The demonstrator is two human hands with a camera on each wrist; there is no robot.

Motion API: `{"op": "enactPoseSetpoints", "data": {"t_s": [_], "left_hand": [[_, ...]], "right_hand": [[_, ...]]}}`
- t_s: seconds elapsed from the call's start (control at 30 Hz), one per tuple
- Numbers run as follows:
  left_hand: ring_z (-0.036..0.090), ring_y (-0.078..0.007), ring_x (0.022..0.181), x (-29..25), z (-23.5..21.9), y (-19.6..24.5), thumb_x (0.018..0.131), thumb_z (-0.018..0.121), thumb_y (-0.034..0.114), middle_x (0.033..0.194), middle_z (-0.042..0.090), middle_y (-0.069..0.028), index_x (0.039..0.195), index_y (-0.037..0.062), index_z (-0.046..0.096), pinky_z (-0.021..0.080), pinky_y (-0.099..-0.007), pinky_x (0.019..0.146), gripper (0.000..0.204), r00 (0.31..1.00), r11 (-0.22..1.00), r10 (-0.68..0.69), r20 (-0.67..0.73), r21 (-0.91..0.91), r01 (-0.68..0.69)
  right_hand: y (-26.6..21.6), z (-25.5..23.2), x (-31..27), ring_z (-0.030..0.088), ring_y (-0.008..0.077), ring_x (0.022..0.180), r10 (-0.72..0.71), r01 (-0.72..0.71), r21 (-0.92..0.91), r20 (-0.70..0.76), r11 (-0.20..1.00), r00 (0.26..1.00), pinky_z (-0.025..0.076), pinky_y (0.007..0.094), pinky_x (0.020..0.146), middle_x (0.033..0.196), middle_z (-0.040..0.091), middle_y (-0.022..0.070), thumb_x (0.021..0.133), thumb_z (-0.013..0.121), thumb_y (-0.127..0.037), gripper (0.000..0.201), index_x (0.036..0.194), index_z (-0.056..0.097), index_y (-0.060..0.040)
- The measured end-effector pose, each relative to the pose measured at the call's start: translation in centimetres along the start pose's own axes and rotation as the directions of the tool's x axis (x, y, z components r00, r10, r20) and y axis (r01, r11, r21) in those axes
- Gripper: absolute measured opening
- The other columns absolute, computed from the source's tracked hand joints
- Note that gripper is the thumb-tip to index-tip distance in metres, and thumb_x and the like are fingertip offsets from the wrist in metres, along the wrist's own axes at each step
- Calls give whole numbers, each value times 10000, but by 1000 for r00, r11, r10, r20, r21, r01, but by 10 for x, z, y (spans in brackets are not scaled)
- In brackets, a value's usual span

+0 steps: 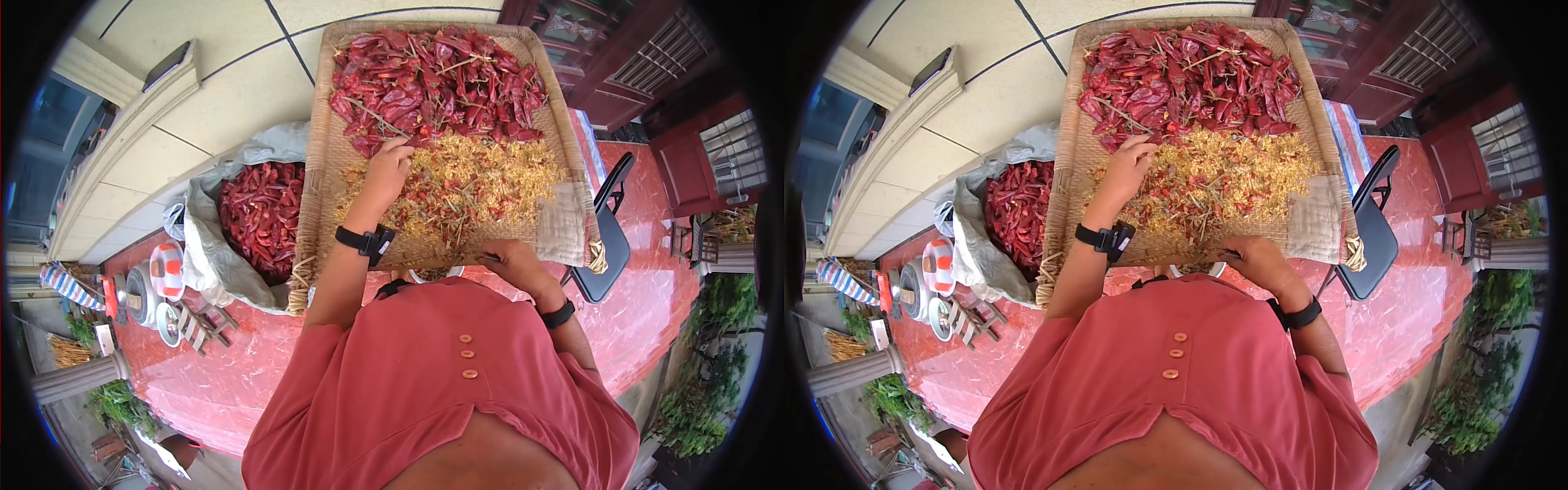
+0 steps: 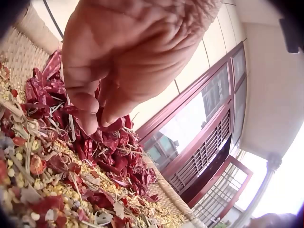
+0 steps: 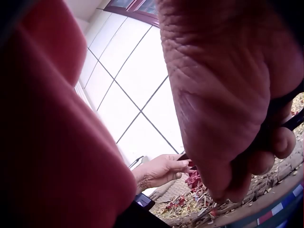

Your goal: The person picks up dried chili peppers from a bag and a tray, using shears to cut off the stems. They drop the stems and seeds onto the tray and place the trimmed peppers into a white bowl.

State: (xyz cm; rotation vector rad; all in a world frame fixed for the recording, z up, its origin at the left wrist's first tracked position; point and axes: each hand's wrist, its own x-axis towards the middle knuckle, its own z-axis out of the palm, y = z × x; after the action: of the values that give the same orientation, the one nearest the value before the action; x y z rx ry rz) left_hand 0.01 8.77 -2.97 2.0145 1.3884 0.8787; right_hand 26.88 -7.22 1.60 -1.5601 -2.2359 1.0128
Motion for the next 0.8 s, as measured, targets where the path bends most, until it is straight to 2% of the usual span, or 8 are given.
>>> {"op": "enactPoseSetpoints", "data": {"t_s": [0.07, 0.17, 0.27, 0.37, 0.53, 0.63, 0.73, 0.8], "left_hand": [[621, -224, 994, -11, -17, 25, 897, 621, 102, 1275, 561, -116, 1095, 4, 660, 494, -327, 873, 225, 996, 970, -89, -1, -228, 86], [609, -129, 874, -27, -16, 40, 894, 666, 110, 1104, 616, -69, 1046, 2, 652, 500, -259, 757, 187, 988, 883, -151, -14, -452, 128], [591, -86, 782, -37, -22, 63, 892, 671, 95, 862, 633, -12, 986, 18, 647, 487, -243, 693, 123, 974, 799, -215, 66, -561, 215], [585, -87, 776, -44, -20, 75, 887, 672, 70, 877, 632, -21, 991, 15, 645, 486, -243, 690, 121, 996, 855, -57, -71, -519, 12], [600, -132, 777, -53, -22, 70, 858, 670, 41, 894, 615, -49, 937, 1, 650, 488, -266, 688, 91, 993, 880, -67, -100, -474, 11], [618, -181, 773, -55, -26, 73, 826, 685, 49, 887, 613, -84, 905, 6, 655, 490, -289, 681, 95, 990, 902, -83, -110, -430, 28], [609, -164, 776, -55, -31, 76, 838, 689, 65, 915, 604, -81, 915, 2, 653, 489, -269, 693, 106, 993, 952, -26, -112, -306, -10], [616, -187, 777, -55, -27, 74, 829, 696, 73, 933, 604, -91, 891, 12, 658, 492, -280, 700, 95, 992, 955, 15, -127, -294, -52]], "right_hand": [[-3, -4, 13, 639, 270, 741, 30, -16, 119, -115, 993, 993, 503, 346, 675, 843, 677, 93, 856, 655, -128, 164, 1010, 681, -78], [-16, -7, 41, 586, 145, 695, -9, 155, 336, -396, 929, 918, 472, 285, 639, 806, 645, 10, 879, 666, -105, 159, 1027, 675, -49], [-55, -31, 65, 491, 37, 667, 222, 9, 724, -223, 689, 949, 417, 223, 586, 818, 595, -63, 899, 673, -120, 181, 1061, 669, -40], [-66, -21, 95, 412, 1, 625, 159, 192, 755, -365, 627, 917, 346, 178, 537, 804, 567, -82, 903, 679, -138, 215, 1094, 659, -40], [-65, -18, 111, 427, 7, 587, 128, 178, 757, -326, 629, 937, 351, 177, 511, 781, 585, -66, 892, 698, -177, 265, 1126, 657, -59], [-76, -18, 112, 426, 9, 577, 169, 231, 814, -370, 533, 914, 343, 177, 506, 747, 589, -66, 898, 691, -175, 215, 1076, 672, -57], [-69, -21, 116, 422, 7, 575, 168, 112, 804, -255, 585, 952, 343, 175, 509, 741, 583, -71, 903, 684, -167, 175, 1037, 684, -54], [-70, -20, 116, 422, 7, 579, 123, 154, 783, -282, 603, 952, 344, 177, 510, 732, 579, -73, 907, 678, -159, 153, 1018, 689, -55]]}}
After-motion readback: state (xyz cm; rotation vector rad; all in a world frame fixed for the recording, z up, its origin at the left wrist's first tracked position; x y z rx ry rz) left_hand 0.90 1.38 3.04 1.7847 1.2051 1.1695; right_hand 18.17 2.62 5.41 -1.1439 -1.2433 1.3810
